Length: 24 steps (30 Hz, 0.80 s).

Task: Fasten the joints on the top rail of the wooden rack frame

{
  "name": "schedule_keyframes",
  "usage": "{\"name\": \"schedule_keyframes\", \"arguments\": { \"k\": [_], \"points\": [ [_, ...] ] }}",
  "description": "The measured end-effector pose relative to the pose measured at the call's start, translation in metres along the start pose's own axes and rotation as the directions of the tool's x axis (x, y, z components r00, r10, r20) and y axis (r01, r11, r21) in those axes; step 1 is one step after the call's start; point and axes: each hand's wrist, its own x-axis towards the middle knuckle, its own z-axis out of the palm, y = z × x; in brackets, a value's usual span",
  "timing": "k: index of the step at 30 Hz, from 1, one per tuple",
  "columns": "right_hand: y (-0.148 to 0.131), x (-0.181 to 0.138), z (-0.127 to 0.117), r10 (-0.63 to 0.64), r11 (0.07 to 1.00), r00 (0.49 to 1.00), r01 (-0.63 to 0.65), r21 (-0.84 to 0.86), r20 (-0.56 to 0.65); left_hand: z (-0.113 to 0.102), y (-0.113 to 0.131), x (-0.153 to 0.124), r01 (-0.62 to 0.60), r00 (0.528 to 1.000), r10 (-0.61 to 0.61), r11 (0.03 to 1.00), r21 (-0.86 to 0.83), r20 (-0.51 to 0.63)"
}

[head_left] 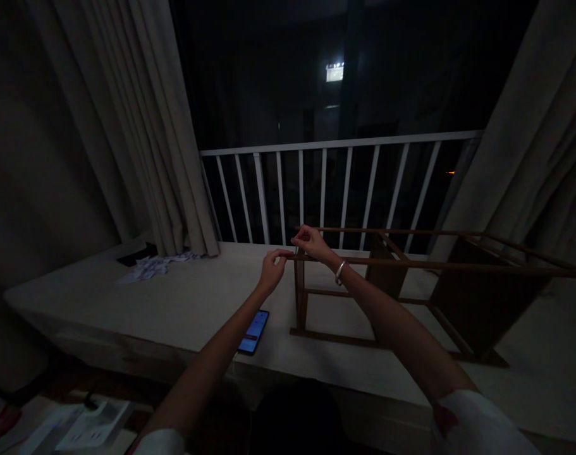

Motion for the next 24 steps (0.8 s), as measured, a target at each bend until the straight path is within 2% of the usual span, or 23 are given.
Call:
{"name": "schedule_keyframes", "arguments": {
  "k": [6, 16, 21, 24],
  "points": [
    [-0.002, -0.002, 0.001, -0.046, 0.998, 0.999, 0.045, -0.041, -0.009, 0.001, 0.001, 0.000, 0.018, 1.000, -0.018, 0.999, 0.027, -0.018],
    [0.000, -0.002, 0.001, -0.033, 0.997, 0.998, 0.030, 0.069, 0.043, 0.000, 0.004, 0.000, -0.016, 0.999, 0.018, 0.997, 0.081, -0.027],
    [-0.003, -0.007, 0.002, -0.035, 0.996, 0.999, 0.035, -0.083, 0.004, 0.000, 0.006, 0.000, -0.016, 1.000, 0.018, 0.997, 0.070, -0.024],
    [-0.015, -0.009, -0.003, -0.086, 0.958, 0.995, 0.098, -0.268, 0.057, 0.001, 0.006, 0.000, -0.015, 0.999, 0.017, 0.997, 0.078, -0.032]
  ]
}}
